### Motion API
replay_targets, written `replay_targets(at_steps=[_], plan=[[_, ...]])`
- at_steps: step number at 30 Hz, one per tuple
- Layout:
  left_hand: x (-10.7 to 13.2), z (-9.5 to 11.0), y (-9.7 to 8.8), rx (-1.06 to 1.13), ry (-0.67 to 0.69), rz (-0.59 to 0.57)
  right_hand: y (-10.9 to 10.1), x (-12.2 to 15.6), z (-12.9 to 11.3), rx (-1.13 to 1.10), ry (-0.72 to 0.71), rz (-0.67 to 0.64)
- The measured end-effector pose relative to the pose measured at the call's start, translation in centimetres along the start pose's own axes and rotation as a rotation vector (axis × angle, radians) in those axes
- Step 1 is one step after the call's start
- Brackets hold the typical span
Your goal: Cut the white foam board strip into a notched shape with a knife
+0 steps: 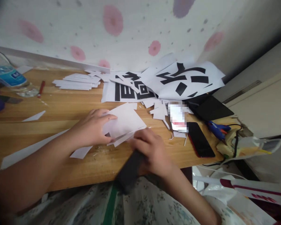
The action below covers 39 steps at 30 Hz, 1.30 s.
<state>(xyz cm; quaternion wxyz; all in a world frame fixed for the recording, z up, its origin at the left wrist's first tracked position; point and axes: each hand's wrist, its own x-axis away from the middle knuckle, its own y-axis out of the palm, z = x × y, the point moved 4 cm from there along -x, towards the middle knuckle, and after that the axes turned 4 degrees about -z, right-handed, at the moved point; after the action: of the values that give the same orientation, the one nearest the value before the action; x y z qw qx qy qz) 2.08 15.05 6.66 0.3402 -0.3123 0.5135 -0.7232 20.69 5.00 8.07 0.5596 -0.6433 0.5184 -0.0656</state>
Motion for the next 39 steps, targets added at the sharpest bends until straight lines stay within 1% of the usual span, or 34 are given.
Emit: replay_targets(at_steps=[1, 2, 4, 7, 9, 11, 14, 17, 19, 22, 23, 25, 26, 27, 28, 29, 30, 32, 34, 36, 39], plan=[[0.0, -0.1, -0.1, 0.008, -0.001, -0.001, 0.8, -0.3, -0.4, 0.105, -0.060, -0.062], [0.0, -0.2, -0.2, 0.015, -0.002, -0.006, 1.5, -0.6, -0.7, 0.225, -0.093, -0.087], [-0.1, -0.5, -0.3, 0.025, -0.006, -0.015, 2.8, -1.0, -1.0, 0.374, -0.133, -0.073], [-0.1, -0.8, -0.3, 0.039, -0.006, -0.024, 3.7, -1.2, -1.0, 0.462, -0.129, -0.008], [0.0, -0.8, -0.2, 0.045, 0.018, -0.007, 3.7, -1.1, -1.0, 0.491, -0.113, 0.024], [0.0, -0.9, -0.2, 0.045, 0.038, 0.015, 3.4, -0.8, -1.0, 0.487, -0.113, 0.027], [-0.2, -1.3, -0.1, 0.018, 0.007, 0.018, 2.5, 0.1, -0.6, 0.415, -0.147, -0.012], [-0.5, -1.6, -0.2, -0.017, -0.040, 0.016, 1.0, 1.5, 0.3, 0.311, -0.176, -0.051], [-0.6, -1.8, -0.3, -0.024, -0.065, 0.016, -0.3, 2.7, 1.1, 0.215, -0.156, -0.026], [-0.4, -1.5, -0.4, -0.015, -0.088, -0.004, -2.6, 4.3, 2.5, -0.028, -0.054, 0.124], [-0.2, -1.2, -0.4, -0.016, -0.092, -0.010, -3.3, 4.7, 3.1, -0.087, -0.004, 0.203], [0.1, -0.4, -0.2, -0.036, -0.086, -0.017, -4.5, 5.4, 4.3, -0.084, 0.155, 0.328], [0.3, 0.1, 0.0, -0.053, -0.077, -0.019, -4.9, 5.5, 5.0, -0.022, 0.258, 0.378], [0.5, 0.6, 0.2, -0.071, -0.067, -0.023, -5.2, 5.6, 5.6, 0.051, 0.347, 0.397], [0.6, 1.0, 0.5, -0.089, -0.059, -0.031, -5.4, 5.4, 6.1, 0.109, 0.417, 0.421], [0.7, 1.4, 0.7, -0.107, -0.057, -0.042, -5.5, 5.3, 6.5, 0.116, 0.465, 0.469], [0.8, 1.7, 1.0, -0.126, -0.062, -0.055, -5.6, 5.0, 6.7, 0.057, 0.485, 0.538], [0.8, 2.0, 1.4, -0.167, -0.078, -0.086, -5.5, 4.3, 7.0, -0.200, 0.469, 0.712], [0.8, 2.0, 1.6, -0.209, -0.081, -0.115, -4.9, 3.4, 6.8, -0.449, 0.395, 0.828], [0.9, 2.1, 1.5, -0.244, -0.062, -0.125, -4.1, 2.6, 6.2, -0.538, 0.354, 0.842], [1.5, 2.5, 1.1, -0.277, 0.023, -0.104, -1.8, 1.7, 5.6, -0.610, 0.438, 0.714]])
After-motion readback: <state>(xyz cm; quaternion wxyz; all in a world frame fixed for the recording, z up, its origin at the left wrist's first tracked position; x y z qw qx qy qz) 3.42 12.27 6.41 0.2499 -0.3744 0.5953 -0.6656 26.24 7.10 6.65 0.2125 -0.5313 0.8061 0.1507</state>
